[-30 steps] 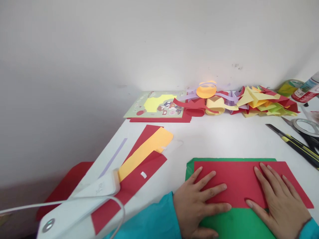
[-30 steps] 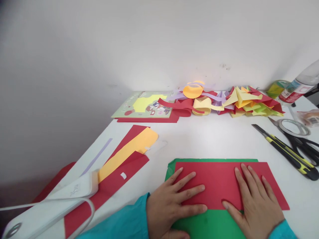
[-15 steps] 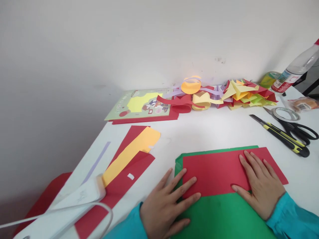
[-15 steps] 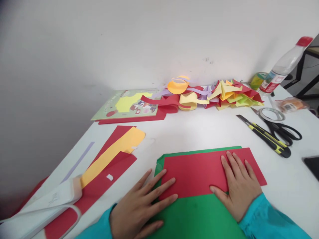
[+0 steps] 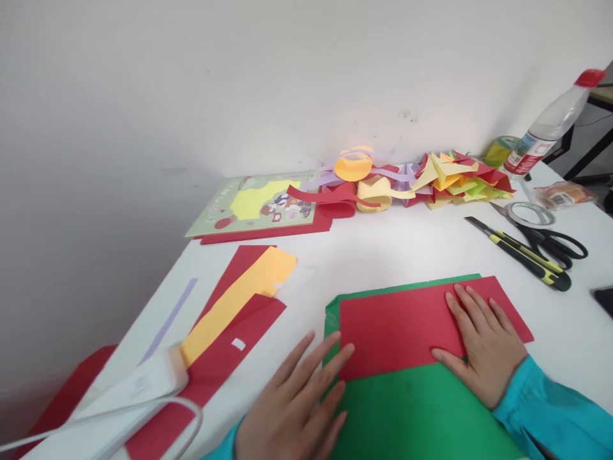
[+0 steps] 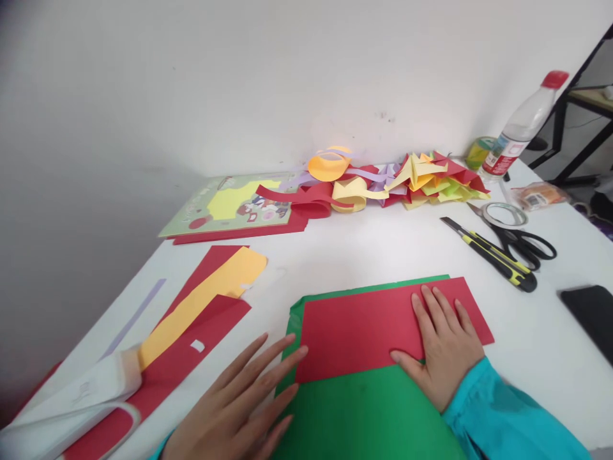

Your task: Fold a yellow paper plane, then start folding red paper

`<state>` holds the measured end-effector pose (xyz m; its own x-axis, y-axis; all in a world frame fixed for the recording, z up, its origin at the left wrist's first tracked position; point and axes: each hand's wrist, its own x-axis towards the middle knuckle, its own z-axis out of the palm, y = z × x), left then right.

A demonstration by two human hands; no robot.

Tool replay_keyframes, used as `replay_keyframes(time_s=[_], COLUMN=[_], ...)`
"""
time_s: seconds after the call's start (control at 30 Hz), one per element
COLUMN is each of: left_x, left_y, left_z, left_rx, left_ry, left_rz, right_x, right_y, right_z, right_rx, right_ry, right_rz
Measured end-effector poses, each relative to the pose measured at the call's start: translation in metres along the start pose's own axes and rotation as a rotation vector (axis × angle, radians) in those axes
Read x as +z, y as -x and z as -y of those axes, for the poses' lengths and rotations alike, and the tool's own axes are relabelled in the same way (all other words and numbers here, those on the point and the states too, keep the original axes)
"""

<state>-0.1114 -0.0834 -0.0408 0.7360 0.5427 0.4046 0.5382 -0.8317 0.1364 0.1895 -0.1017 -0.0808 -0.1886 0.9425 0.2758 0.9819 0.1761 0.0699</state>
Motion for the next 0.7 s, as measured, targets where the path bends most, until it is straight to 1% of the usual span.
replay_keyframes(time_s=[0.03, 0.07, 0.1, 0.13, 0.2, 0.27, 0.33, 0.37, 0.5, 0.7], left_x=[0.006, 0.014, 0.022, 0.031, 0.047, 0.056, 0.059, 0.058, 0.057, 0.07], left_y=[-0.006, -0.013, -0.02, -0.027, -0.04, -0.049, -0.054, -0.054, -0.05, -0.045], left_z=[-0.006, -0.012, -0.018, -0.023, -0.032, -0.038, -0.04, -0.041, -0.039, -0.038], left_rx=[0.03, 0.057, 0.1, 0.107, 0.109, 0.059, 0.025, 0.017, 0.021, 0.03], left_ry=[0.017, 0.039, 0.054, 0.053, 0.028, 0.012, 0.016, 0.023, 0.053, 0.094], left_rz=[-0.066, -0.109, -0.098, -0.054, 0.097, 0.215, 0.275, 0.283, 0.245, 0.207], right_x=[0.0, -0.001, -0.002, -0.002, -0.004, -0.005, -0.005, -0.006, -0.007, -0.011], right_y=[0.0, -0.001, -0.001, -0.002, -0.002, -0.002, -0.002, -0.002, -0.002, -0.002], right_z=[0.0, 0.0, 0.0, 0.0, 0.0, 0.0, 0.0, 0.0, 0.001, 0.001], right_rx=[-0.003, -0.006, -0.008, -0.008, -0.005, -0.005, -0.008, -0.01, -0.021, -0.022], right_ry=[0.005, 0.01, 0.014, 0.017, 0.021, 0.024, 0.025, 0.026, 0.026, 0.035], right_rz=[0.003, 0.006, 0.008, 0.011, 0.015, 0.019, 0.029, 0.036, 0.066, 0.084])
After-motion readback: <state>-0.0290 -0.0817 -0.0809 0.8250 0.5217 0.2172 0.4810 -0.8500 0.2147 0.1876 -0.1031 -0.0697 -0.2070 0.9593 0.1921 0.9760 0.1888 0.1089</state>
